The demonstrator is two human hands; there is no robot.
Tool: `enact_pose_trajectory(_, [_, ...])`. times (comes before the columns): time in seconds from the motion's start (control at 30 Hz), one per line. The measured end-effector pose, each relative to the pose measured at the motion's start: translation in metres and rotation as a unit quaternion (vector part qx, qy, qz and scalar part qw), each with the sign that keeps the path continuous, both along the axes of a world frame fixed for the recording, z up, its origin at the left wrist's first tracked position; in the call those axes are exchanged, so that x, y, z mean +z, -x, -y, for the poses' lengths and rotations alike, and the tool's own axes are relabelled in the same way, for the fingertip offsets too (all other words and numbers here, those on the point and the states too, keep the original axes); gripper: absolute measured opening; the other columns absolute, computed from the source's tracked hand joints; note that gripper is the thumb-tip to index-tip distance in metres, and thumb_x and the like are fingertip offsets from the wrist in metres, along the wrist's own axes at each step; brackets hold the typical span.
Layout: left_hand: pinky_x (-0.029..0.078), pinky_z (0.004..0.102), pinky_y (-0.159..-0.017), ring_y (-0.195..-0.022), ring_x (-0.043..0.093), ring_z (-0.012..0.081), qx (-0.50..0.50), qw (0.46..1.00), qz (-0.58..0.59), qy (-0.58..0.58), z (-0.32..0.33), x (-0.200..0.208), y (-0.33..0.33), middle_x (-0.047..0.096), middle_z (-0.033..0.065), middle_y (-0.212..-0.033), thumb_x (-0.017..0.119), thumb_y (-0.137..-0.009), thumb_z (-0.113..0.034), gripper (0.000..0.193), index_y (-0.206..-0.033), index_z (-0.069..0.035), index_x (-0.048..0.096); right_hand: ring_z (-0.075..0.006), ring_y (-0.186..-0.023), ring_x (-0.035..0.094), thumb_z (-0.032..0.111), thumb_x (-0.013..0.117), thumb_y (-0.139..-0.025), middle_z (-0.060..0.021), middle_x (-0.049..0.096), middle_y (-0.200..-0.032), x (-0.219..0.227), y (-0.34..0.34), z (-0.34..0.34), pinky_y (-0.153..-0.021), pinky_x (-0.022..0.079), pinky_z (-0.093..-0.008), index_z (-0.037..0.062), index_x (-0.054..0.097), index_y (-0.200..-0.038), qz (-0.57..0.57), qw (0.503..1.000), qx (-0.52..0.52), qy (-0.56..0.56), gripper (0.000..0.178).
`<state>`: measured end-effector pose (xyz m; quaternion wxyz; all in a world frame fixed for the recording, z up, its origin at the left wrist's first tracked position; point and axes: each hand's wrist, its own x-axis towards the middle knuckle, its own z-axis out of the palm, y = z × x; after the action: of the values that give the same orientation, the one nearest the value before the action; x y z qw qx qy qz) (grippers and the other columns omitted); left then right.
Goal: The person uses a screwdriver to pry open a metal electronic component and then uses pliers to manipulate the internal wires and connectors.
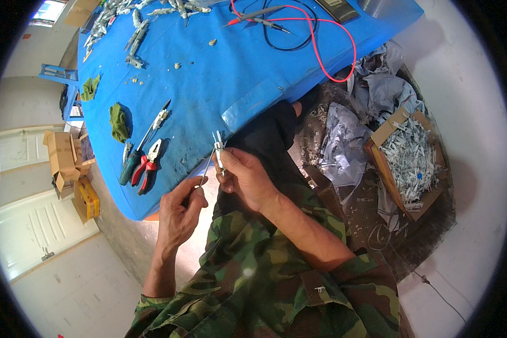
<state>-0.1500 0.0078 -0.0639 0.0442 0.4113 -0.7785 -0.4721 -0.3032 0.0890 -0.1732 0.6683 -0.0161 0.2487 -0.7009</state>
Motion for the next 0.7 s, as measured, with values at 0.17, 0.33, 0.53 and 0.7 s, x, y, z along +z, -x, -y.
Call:
enact_pose_trajectory(0.17, [0.045,0.0258,-0.06,-0.064,0.056,0.0076,0.016,0.999,-0.014,0.034,-0.005,-0.012,0.0,0.06,0.0024,-0.067,0.057,-0.099,-0.005,0.022,-0.115,0.006,0.068,-0.0085,-0.072,0.053,0.033,0.057,-0.108,0.002,0.057,-0.085,0.001,-0.005,0.002,-0.063,0.044,-0.0246,0.0077,0.064,-0.109,-0.008,1.0,-0.018,-0.018,0.026])
enact_pose_trajectory(0.33, [0.042,0.0251,-0.058,-0.062,0.052,0.0067,0.045,0.997,-0.046,0.043,-0.016,-0.022,0.005,0.056,-0.0001,-0.066,0.059,-0.098,-0.003,0.019,-0.113,0.004,0.068,-0.0102,-0.07,0.053,0.033,0.056,-0.108,0.001,0.057,-0.082,0.005,-0.005,0.001,-0.063,0.045,-0.0261,0.0071,0.064,-0.106,-0.005,0.999,-0.043,-0.004,0.027])
enact_pose_trajectory(0.53, [0.039,0.0235,-0.056,-0.061,0.049,0.0062,0.132,0.98,-0.12,0.084,-0.018,-0.049,0.012,0.056,-0.0006,-0.069,0.057,-0.1,-0.004,0.021,-0.115,0.005,0.067,-0.0125,-0.071,0.056,0.033,0.057,-0.108,-0.0007,0.059,-0.083,0.006,-0.007,-0.001,-0.065,0.046,-0.0276,0.0058,0.065,-0.107,0.002,0.999,-0.027,-0.023,0.028])
enact_pose_trajectory(0.7, [0.039,0.0228,-0.058,-0.065,0.052,0.0062,0.16,0.974,-0.116,0.109,-0.024,-0.016,0.014,0.059,0.0015,-0.073,0.053,-0.103,-0.007,0.022,-0.117,0.005,0.065,-0.0122,-0.074,0.057,0.032,0.058,-0.107,-0.0016,0.06,-0.09,0.0,-0.007,-0.007,-0.067,0.046,-0.0288,0.0048,0.065,-0.109,0.036,0.998,-0.048,-0.005,0.028])
